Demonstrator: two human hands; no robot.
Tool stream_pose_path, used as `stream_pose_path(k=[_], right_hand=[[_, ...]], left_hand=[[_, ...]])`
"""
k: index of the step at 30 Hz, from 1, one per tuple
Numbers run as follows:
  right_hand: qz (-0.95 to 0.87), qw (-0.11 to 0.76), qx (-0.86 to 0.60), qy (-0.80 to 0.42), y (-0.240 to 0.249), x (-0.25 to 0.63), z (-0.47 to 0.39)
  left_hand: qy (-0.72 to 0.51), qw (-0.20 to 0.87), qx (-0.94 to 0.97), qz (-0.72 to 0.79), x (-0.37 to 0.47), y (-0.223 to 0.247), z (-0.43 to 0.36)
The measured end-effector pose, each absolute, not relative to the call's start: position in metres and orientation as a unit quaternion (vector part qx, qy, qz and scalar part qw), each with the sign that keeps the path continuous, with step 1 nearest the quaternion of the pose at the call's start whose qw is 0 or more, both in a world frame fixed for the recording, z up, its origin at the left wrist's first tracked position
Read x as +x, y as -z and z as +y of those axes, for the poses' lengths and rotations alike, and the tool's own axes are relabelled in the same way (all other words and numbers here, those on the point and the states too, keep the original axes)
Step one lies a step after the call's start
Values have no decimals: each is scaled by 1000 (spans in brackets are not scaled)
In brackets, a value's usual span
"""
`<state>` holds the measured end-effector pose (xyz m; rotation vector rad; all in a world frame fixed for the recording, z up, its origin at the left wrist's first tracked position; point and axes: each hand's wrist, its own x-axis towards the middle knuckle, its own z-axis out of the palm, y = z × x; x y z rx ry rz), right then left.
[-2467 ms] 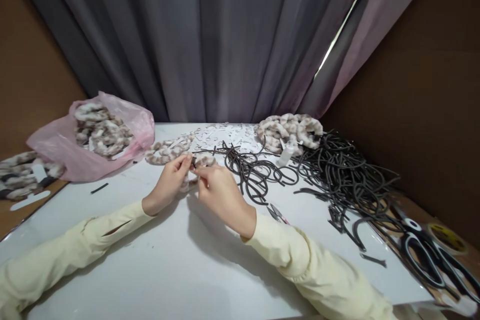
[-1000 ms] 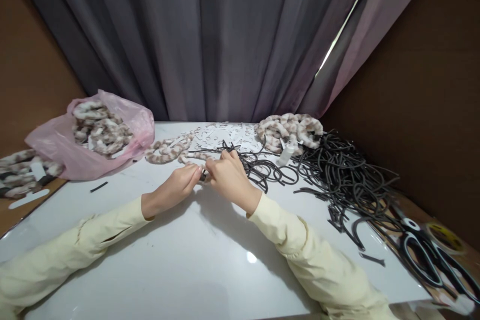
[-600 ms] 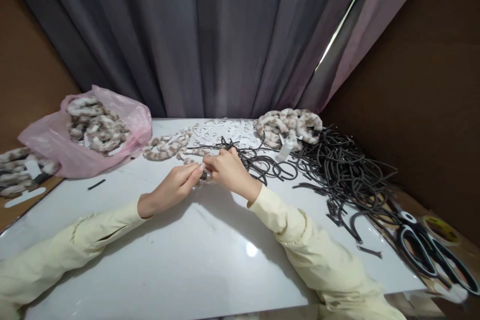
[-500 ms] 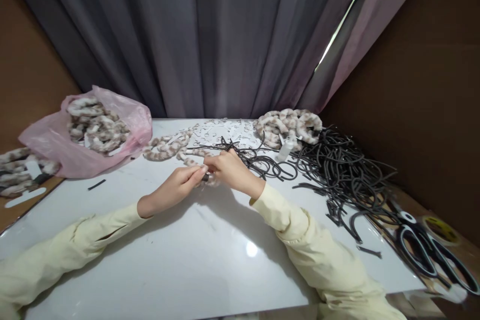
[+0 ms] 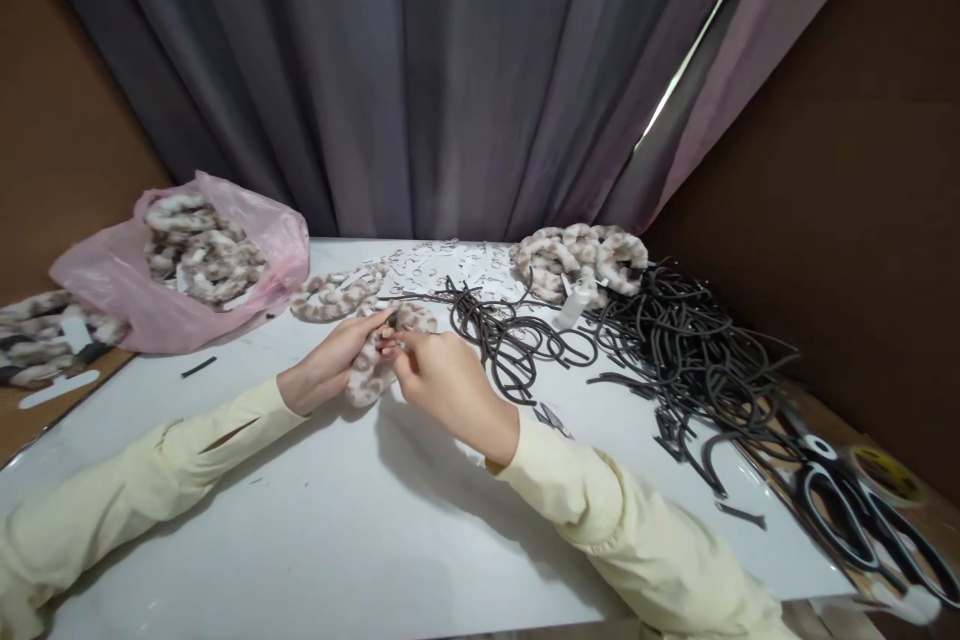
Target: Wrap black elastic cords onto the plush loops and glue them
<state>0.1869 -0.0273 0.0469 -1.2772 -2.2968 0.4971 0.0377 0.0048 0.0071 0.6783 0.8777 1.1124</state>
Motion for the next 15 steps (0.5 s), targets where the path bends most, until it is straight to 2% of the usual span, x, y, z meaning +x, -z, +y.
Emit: stream_pose_path(k=[3,8,15], right_hand=[[-838,213,-462,-199,-38,182,-25],[-810,246,-472,-248,-23,178,-19],[-708,332,-408,-472,-7,175,0]], left_hand=[[-485,761,237,360,37,-11,11],[-458,807,195,316,36,-19,10],[-428,842,169,283,37,-27,4]])
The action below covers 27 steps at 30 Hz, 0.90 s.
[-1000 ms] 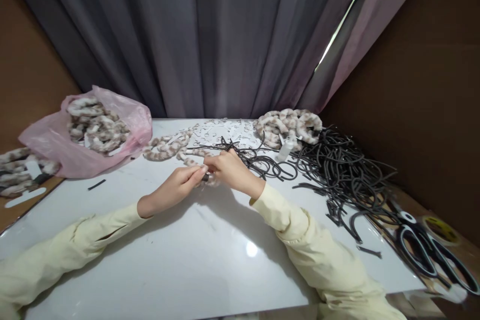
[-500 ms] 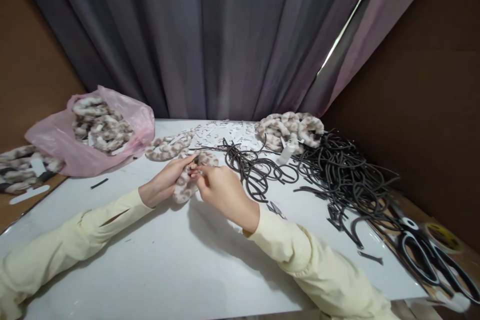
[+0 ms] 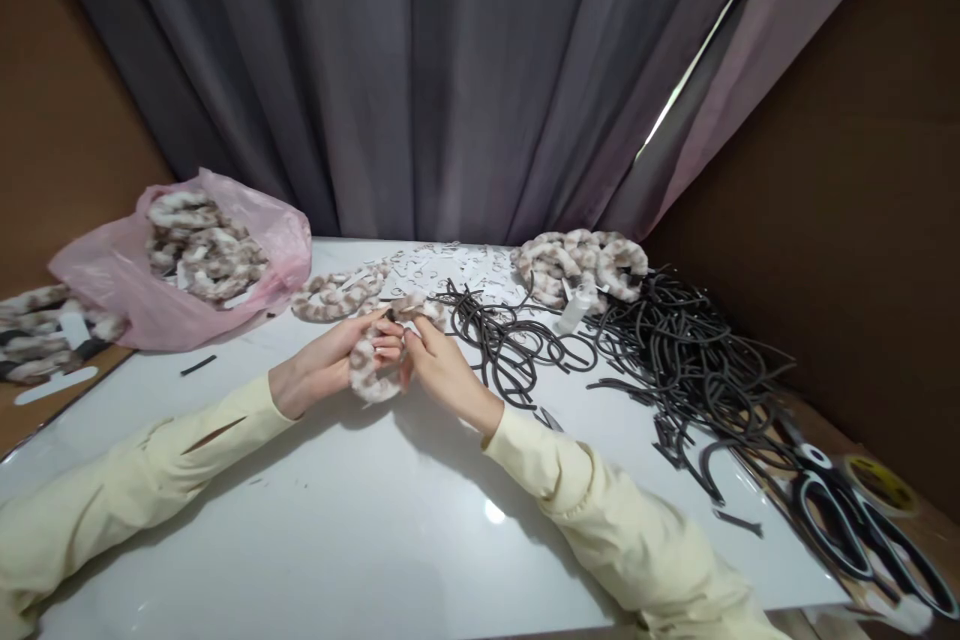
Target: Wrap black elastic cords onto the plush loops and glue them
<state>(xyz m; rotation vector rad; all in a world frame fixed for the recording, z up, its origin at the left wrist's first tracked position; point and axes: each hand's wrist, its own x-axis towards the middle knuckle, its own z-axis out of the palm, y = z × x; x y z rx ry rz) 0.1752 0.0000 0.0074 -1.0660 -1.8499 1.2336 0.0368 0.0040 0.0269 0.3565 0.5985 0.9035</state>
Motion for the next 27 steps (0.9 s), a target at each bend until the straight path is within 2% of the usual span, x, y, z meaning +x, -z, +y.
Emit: stream_pose_path(k=[7,9,11,15,17,19,23,27], right_hand=[[-697,334,-418,-477,3,176,14],[-696,340,-426,-468,2,177,12],[-691,340,-432,-469,-2,179,8],[-674,325,-427,-508,-11,184,3],[-664,300,-413,-547,-16,188,1],[-654,263,-391,-592,-22,193,0],[-635,227,-347,-652,-25,197,0],[-613,284,-324,-663,-20,188,-5]], left_hand=[[-405,837,202,309,39,-28,-1],[-418,796,286,332,38,-28,-5],[-425,699,438,373,36,-26,-8],[-417,381,695,444,36,-20,-17],[-394,225,780,431,36,-17,-20],[-372,113,831,399,34,-15,-21],[-370,30,857,359,28,-18,-18],[-406,7,849,338,24,-22,-13]])
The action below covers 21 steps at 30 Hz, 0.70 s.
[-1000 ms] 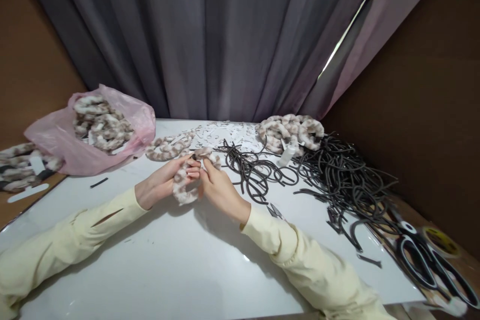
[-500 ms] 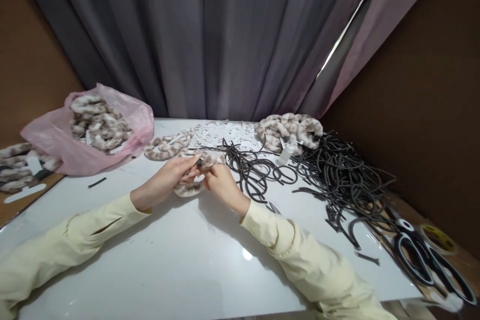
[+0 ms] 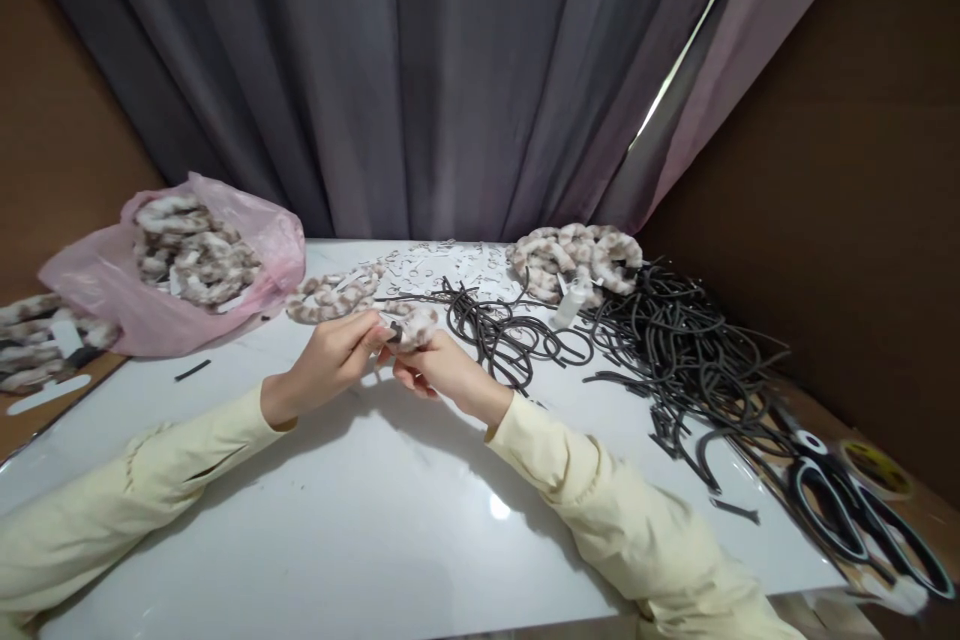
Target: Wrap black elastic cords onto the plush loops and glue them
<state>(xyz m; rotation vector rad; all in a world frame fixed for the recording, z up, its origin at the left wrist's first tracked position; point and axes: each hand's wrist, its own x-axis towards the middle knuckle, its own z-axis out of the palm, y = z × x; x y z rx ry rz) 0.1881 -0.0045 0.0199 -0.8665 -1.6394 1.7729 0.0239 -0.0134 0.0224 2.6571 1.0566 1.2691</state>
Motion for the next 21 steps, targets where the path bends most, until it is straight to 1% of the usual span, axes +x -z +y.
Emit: stream_pose_path(k=[2,5,7,10,13,15,17,19,21], right_hand=[[-596,295,-312,-679,-19,184,-9],[-559,251,-294,-734,-23,183,-15],[-539,217,-285,-763,-26,184,-17],[-504,185,-274,-798,-29,185,-20],[-476,189,-293,-808,-30,184,-25],[-494,216,-325,-777,-32,183,-26],[-540,252,-359,-718,-33,182,-24],[-630,275,-387,-615,-34,182,-20],[-741,265,-405,-465,-34,184,-18]], left_hand=[[-418,-26,854,309,23,-22,-12],[-421,-106,858,274,21,-21,-9],[-422,-141,853,273,21,-20,-8],[-426,-145,843,295,23,-20,-9],[-412,-99,844,328,24,-19,-9],[-401,-44,843,357,23,-20,-8],[-396,13,833,387,21,-22,-4],[-389,48,823,412,18,-24,-1],[-382,53,819,424,17,-26,1]])
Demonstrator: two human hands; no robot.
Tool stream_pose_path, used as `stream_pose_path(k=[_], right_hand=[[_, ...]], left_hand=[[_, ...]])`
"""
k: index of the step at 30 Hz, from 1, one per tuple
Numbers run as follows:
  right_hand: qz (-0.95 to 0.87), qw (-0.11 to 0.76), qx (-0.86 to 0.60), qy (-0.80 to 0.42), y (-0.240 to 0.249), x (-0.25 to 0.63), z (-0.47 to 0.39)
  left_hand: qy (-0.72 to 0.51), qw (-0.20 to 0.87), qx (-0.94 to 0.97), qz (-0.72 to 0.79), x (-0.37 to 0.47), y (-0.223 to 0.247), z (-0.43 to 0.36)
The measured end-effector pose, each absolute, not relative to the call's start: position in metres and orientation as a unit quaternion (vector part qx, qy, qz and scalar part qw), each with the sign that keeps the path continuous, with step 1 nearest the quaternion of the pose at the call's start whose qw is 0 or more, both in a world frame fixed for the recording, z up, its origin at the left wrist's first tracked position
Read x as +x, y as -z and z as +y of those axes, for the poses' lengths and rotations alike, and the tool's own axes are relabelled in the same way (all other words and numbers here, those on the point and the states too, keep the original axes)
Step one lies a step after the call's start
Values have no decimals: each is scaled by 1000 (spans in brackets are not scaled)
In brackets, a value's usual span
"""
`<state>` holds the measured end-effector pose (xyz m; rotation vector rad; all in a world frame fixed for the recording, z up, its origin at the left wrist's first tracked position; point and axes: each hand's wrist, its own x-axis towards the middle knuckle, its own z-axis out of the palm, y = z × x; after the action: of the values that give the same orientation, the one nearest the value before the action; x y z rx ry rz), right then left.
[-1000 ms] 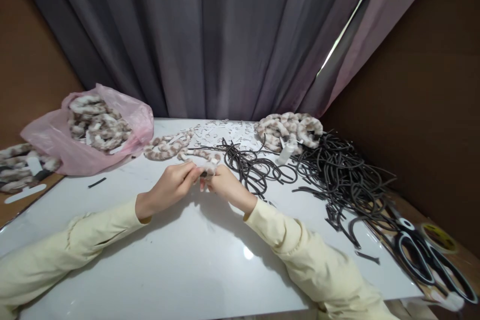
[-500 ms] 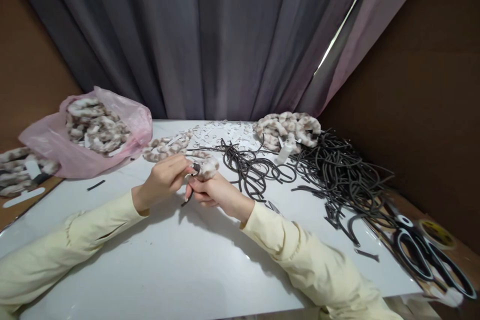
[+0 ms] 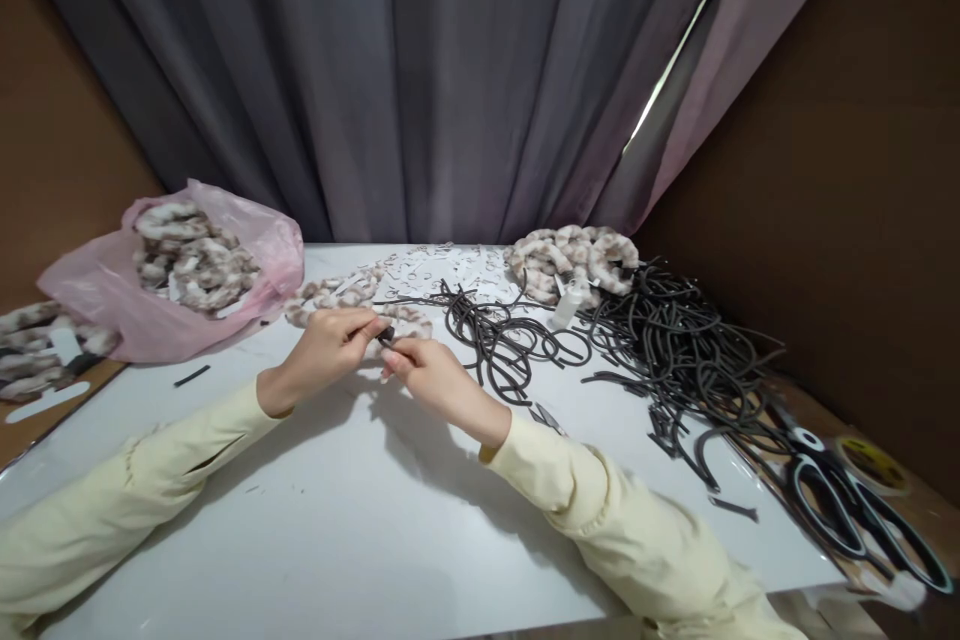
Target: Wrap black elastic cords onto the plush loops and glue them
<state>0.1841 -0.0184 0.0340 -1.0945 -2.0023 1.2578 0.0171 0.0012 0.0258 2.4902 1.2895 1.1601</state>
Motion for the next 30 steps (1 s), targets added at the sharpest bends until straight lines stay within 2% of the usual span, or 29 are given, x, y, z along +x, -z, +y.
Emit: stream_pose_path(k=[5,8,12,16,23,30], right_hand=[[-861,216,-453,-87,-34,188,-28],[-870,263,-417,22,-32,187,-28],[-855,343,-383,-73,-23,184,-12],[-829,375,-393,-129,-18,183,-3],[-843,323,-377,-206,-24,185,1],[-845,325,-367,-212,-32,189,8]], left_hand=[[-348,34,829,437,19,-22,1],[-340,43,832,436,21,-20,0],[-365,133,824,412,24,-23,-4],[-400,213,796,400,28,-28,-10],[-399,177,813,386,30,-29,-18],[-413,114,835,346,25,-32,-18]])
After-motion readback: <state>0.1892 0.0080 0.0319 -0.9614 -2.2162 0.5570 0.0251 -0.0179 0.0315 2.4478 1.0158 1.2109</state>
